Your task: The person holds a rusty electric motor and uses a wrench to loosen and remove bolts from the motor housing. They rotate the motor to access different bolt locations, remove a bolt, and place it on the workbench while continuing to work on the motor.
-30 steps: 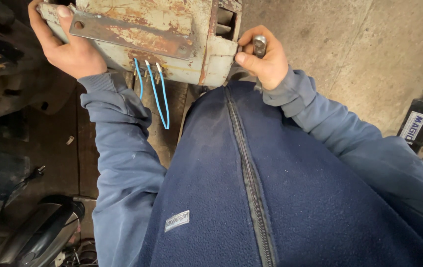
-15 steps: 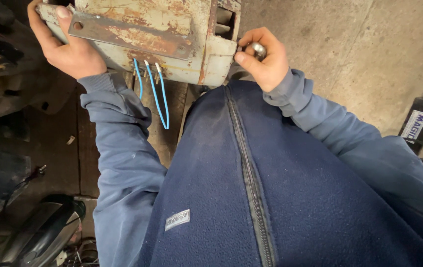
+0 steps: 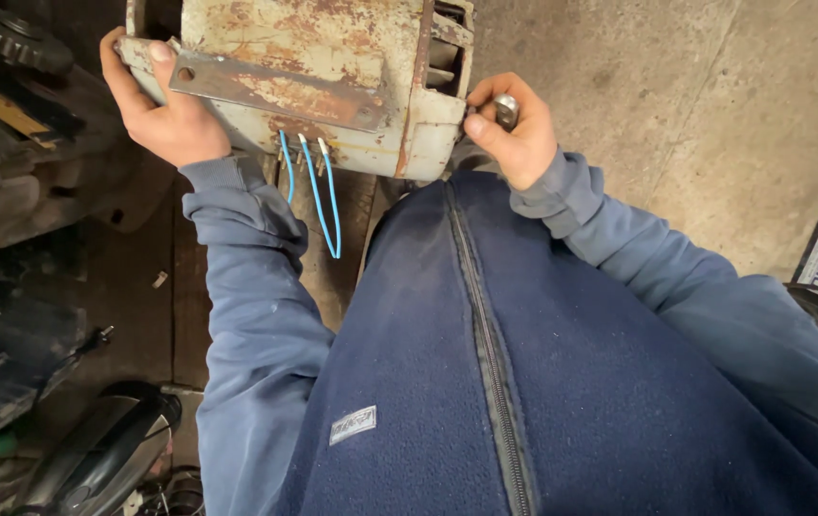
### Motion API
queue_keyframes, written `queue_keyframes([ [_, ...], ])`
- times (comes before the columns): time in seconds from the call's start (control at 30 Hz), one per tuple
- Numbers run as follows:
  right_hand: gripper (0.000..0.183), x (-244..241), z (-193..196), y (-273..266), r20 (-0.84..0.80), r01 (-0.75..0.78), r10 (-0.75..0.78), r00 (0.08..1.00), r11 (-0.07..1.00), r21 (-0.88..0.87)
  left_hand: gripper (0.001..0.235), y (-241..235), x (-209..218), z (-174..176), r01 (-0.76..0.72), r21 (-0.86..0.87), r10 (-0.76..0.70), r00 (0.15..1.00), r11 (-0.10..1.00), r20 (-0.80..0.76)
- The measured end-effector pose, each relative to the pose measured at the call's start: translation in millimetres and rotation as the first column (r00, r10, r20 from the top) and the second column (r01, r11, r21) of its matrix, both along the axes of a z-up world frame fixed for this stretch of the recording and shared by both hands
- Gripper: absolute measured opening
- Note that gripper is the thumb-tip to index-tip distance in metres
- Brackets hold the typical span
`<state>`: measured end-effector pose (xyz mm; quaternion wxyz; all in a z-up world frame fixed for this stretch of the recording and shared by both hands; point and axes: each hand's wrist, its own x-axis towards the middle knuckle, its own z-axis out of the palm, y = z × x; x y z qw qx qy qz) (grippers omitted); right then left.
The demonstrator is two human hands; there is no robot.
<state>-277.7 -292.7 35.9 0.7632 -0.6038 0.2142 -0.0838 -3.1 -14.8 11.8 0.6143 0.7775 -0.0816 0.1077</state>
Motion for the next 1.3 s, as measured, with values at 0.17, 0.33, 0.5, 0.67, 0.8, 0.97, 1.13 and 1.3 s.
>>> queue_keyframes([
  [0.17,0.032,-5,-28,4,-0.11,0.051,-0.053,0.992,0.998,-0.028,0.039,1,0,-1,0.009,0.017,-0.01,1.0,1.0,0.029],
  [0.33,0.02,-1,11,5,0.018,0.062,-0.062,0.998,0.861,-0.504,0.04,1,-1,4,0.015,0.056,-0.016,1.0,0.998,0.018],
  [0.5,0.021,-6,-1,12,0.044,0.107,-0.097,0.994,0.905,-0.412,0.043,4,0,3,0.022,0.052,-0.022,1.0,0.998,0.004],
  [0.67,0.023,-11,-17,16,0.128,0.178,-0.157,0.979,0.968,-0.179,0.046,9,-2,12,0.093,0.04,-0.092,0.996,0.995,-0.018],
  [0.8,0.021,-11,-4,16,0.098,0.225,-0.213,0.972,0.965,-0.136,0.044,30,9,17,0.253,-0.032,-0.255,0.966,0.967,-0.053],
  [0.97,0.02,-23,3,24,0.005,0.238,-0.239,0.971,0.964,-0.115,0.04,58,38,27,0.417,-0.383,-0.526,0.815,0.824,-0.245],
  [1.13,0.023,-24,4,42,0.081,0.277,-0.266,0.961,0.941,-0.194,0.032,72,67,8,0.481,-0.363,-0.592,0.741,0.798,-0.318],
  [1.3,0.023,-22,13,44,0.102,0.256,-0.235,0.967,0.886,-0.386,0.021,67,79,-11,0.488,-0.438,-0.635,0.712,0.755,-0.301],
])
